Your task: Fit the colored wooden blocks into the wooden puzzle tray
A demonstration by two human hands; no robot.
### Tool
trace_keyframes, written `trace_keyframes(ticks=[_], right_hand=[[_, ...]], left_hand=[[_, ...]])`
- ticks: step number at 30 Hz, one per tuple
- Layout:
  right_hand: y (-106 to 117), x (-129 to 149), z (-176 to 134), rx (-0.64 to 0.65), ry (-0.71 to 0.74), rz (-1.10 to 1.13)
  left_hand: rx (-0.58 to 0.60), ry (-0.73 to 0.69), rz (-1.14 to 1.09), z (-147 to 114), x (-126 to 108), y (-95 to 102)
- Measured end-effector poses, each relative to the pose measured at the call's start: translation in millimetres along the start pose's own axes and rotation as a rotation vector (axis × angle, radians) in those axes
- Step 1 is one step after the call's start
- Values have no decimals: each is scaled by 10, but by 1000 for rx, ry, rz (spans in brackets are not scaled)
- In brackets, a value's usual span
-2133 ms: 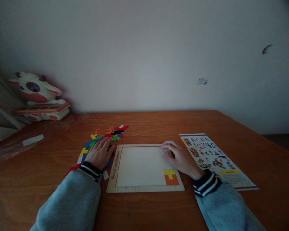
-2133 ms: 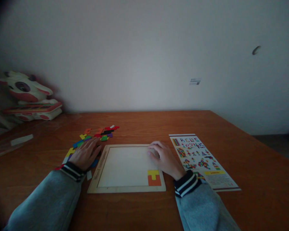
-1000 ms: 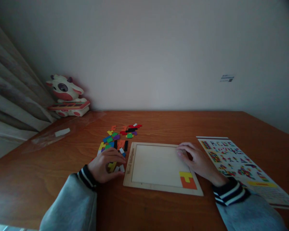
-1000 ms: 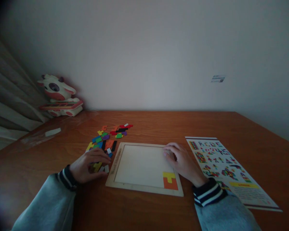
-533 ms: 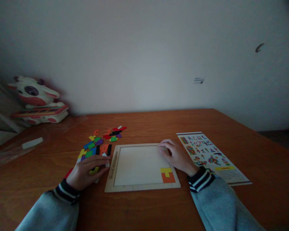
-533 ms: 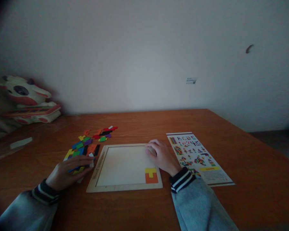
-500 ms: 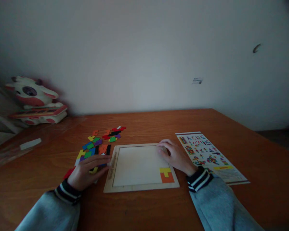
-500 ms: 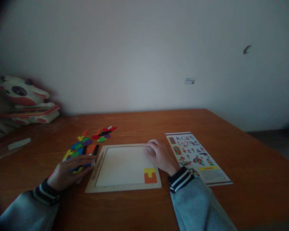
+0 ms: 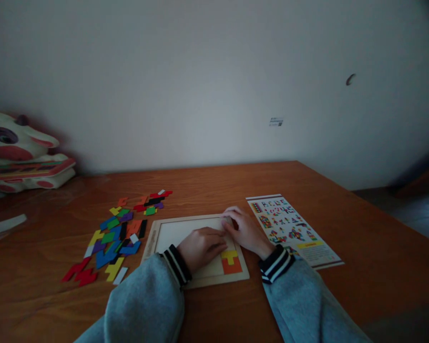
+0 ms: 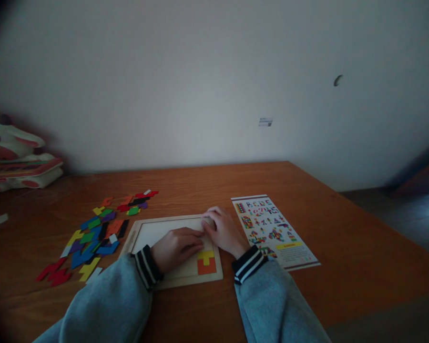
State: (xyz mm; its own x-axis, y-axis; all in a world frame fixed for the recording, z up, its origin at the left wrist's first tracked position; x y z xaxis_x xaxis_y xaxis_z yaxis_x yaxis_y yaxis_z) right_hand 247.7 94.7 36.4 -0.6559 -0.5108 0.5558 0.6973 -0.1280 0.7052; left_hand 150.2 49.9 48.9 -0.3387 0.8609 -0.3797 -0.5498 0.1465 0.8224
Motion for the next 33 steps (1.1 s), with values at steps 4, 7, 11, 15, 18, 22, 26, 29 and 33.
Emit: trace_keyframes(ticks=[4,7,11,15,18,22,26,29,33], right_hand=[[-2,33,-7,14,6,-17],[-22,68,-26,59,9,-27],[-115,75,-73,193,6,-48],[-159,33,-109,273,-17,-79],[-163,-7,-127,312,-31,-97],[-131,-127,-165,361,-80,-128],[-98,-230,-224,428,-136,-167],[-111,-220,-265,485,-140,-161],[-128,-181,-294,509,-115,-128]], left_hand=[[-2,-17,30,-46,-11,119],[-36,31,116,-185,135,353],[-35,84,234,-500,456,558],[5,113,297,-758,733,567],[-2,153,308,-825,838,560],[-4,174,304,-821,849,551],[-7,175,314,-816,838,565],[-16,176,309,-814,836,577],[-29,184,298,-816,846,582]])
Point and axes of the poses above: each hand's wrist, its own z-axis towards the middle knuckle, its own y-axis out of the back of the hand, x = y × z, the point moved 10 cm from there along z, towards the middle knuckle
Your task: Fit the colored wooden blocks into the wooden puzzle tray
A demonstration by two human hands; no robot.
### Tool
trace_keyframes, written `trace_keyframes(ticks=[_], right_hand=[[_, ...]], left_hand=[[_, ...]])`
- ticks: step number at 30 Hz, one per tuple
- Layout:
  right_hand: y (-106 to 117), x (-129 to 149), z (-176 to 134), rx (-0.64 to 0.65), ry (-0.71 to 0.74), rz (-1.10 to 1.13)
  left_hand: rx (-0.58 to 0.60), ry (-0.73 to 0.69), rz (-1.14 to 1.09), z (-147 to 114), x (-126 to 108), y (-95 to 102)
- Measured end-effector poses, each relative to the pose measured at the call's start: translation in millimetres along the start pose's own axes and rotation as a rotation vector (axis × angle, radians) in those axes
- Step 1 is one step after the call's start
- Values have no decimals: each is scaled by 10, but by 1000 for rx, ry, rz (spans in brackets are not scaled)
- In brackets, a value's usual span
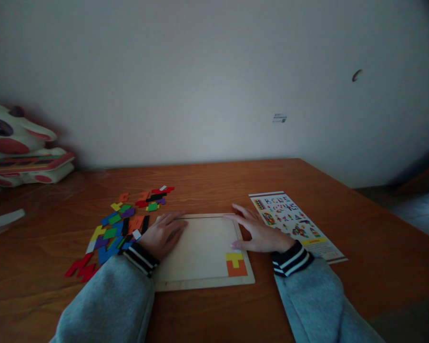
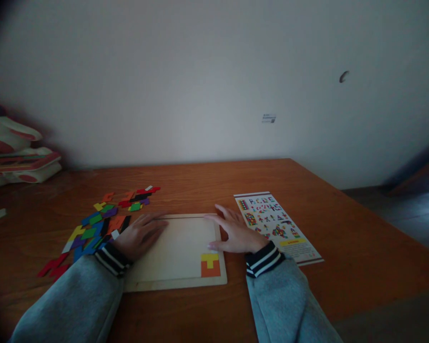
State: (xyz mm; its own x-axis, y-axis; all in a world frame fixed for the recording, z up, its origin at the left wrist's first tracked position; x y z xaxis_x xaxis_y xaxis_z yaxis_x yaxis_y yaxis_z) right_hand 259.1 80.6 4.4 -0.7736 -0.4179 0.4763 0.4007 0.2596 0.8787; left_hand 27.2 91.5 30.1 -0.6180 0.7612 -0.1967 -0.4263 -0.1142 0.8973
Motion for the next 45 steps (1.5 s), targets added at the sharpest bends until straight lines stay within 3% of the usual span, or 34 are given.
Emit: trace_keyframes(ticks=[19,29,38,45], right_hand=[[92,38,-10,-85,66,73],[206,122,72,-286,53,47],[246,122,65,-316,28,75],[110,-15,93,-253,-55,245]], left_hand=[[-22,48,36,-38,142,-69],[-50,86,45,-52,223,-81],[-62,85,63,-39,202,-45],[-52,92,47,-38,214,-46]])
Point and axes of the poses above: each hand's wrist, its own z-axis towards the middle knuckle, its own y-axis out of the back of the hand, x = y × z, the point moved 10 cm from there along z, towards the middle knuckle
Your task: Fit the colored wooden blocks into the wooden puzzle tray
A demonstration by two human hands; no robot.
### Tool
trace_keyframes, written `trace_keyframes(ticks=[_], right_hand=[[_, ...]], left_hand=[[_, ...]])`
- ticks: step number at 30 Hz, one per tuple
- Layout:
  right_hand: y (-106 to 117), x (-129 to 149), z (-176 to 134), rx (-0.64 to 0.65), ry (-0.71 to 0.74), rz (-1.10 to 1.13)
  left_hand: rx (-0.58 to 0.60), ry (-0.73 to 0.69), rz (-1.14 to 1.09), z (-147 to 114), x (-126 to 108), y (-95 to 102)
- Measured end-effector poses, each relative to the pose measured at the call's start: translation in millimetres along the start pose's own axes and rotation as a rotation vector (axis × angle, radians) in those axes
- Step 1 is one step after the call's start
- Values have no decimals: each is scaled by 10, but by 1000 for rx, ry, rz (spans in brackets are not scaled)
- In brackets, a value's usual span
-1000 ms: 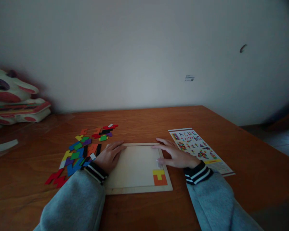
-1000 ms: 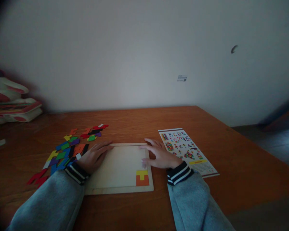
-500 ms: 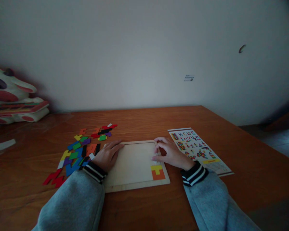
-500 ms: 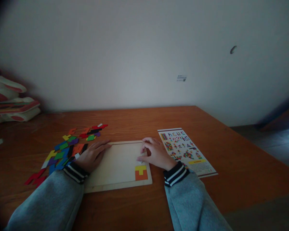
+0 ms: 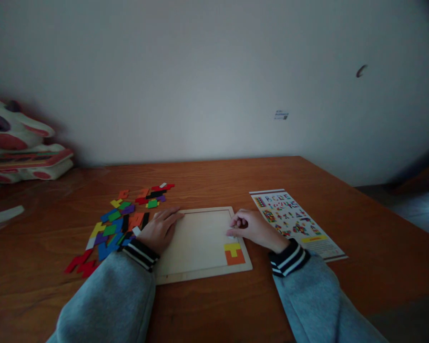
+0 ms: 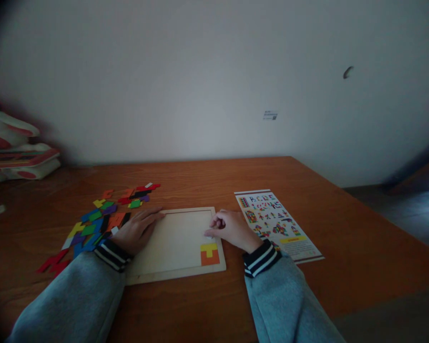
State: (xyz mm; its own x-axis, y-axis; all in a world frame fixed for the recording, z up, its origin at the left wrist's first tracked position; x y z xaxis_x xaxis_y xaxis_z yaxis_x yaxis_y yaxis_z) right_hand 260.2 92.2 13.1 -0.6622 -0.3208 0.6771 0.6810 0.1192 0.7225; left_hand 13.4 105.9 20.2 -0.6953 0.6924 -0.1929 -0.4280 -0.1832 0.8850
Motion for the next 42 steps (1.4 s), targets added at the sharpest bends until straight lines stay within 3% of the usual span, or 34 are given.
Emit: trace_keyframes(ticks=[13,22,31,38,42], right_hand=[[-18,123,-58,123,125,-38],[-13,118,-32,76,84,-68],[-76,28,-44,122,46,-29],[-44,27,-13,47,-4,-10],[-28,-25,-3,7,-11,-27]], left_hand=[[-6,9,8,-4,-2,5],[9,5,10,-11,3,-21],[-19,49,28,-13,-38,32],[-263,267,59,-41,368,372],[-174,389,135,-98,721,306]])
Point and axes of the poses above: each hand's wrist, its own z-axis towards the middle knuckle, its own y-axis out of the back of the hand, x = y × z, the point moved 10 cm from there along z, towards the middle knuckle
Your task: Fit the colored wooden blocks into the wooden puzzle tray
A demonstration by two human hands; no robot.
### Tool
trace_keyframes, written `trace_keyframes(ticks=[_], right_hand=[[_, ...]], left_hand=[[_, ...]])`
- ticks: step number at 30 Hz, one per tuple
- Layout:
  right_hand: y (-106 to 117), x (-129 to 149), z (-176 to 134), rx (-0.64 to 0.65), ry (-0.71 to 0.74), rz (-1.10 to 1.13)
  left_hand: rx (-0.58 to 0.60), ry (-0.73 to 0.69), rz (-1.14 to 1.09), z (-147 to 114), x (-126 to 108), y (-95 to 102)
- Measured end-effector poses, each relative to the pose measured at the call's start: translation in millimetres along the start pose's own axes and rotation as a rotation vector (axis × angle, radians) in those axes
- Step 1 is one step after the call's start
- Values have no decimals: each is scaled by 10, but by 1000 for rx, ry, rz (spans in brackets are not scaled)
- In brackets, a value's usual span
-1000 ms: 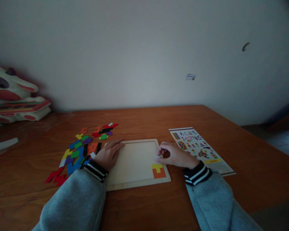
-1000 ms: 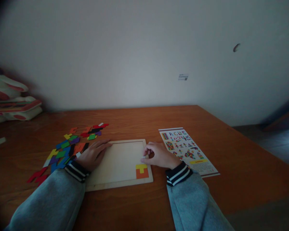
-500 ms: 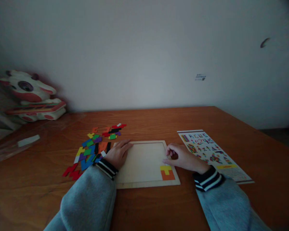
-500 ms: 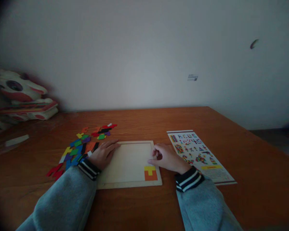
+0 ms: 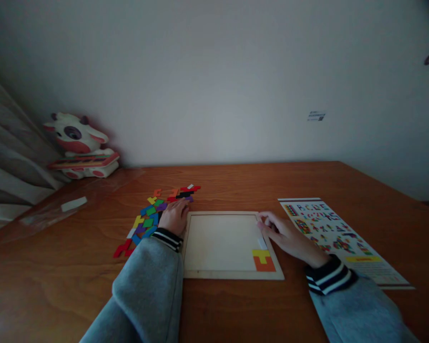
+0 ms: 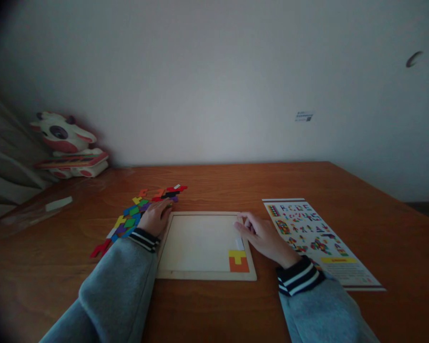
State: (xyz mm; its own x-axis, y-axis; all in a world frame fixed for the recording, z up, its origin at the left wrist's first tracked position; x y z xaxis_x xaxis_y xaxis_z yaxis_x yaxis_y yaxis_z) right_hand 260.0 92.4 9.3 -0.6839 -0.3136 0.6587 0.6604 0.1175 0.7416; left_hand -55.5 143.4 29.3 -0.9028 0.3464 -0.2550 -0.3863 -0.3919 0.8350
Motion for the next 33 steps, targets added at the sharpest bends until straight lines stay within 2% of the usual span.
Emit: trace_keyframes(ticks=[4,9,13,18,22,29,33], right_hand=[[31,-77,0,-51,-23,38],[62,-63,-9,-74,-35,62],[81,-31,-3,-94,-22,50],[19,37,4,-60,52,-65],[-9,60,-10,-34,97,-157],[-2,72,-6,-21,73,-117],[-2,73,3,-16,43,-74]], left_hand=[[75,64,75,9,128,-43],[79,10,68,4,37,0],[94,13,21,5,59,-40],[52,-30,-27,32,48,-27],[22,57,-67,34,139,10],[51,220,-229,17,278,-22],[28,228,-221,31,293,-36]])
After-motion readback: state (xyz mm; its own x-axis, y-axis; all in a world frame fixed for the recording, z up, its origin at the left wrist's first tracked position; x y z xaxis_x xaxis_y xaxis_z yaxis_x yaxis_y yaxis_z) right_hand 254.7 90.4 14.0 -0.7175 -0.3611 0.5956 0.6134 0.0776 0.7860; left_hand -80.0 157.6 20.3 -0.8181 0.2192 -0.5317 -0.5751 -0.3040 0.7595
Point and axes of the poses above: each hand's wrist, its own z-axis towards the middle knuckle, its own y-axis out of the back of the hand, x = y × z, the point moved 10 cm from there along z, towards the middle knuckle
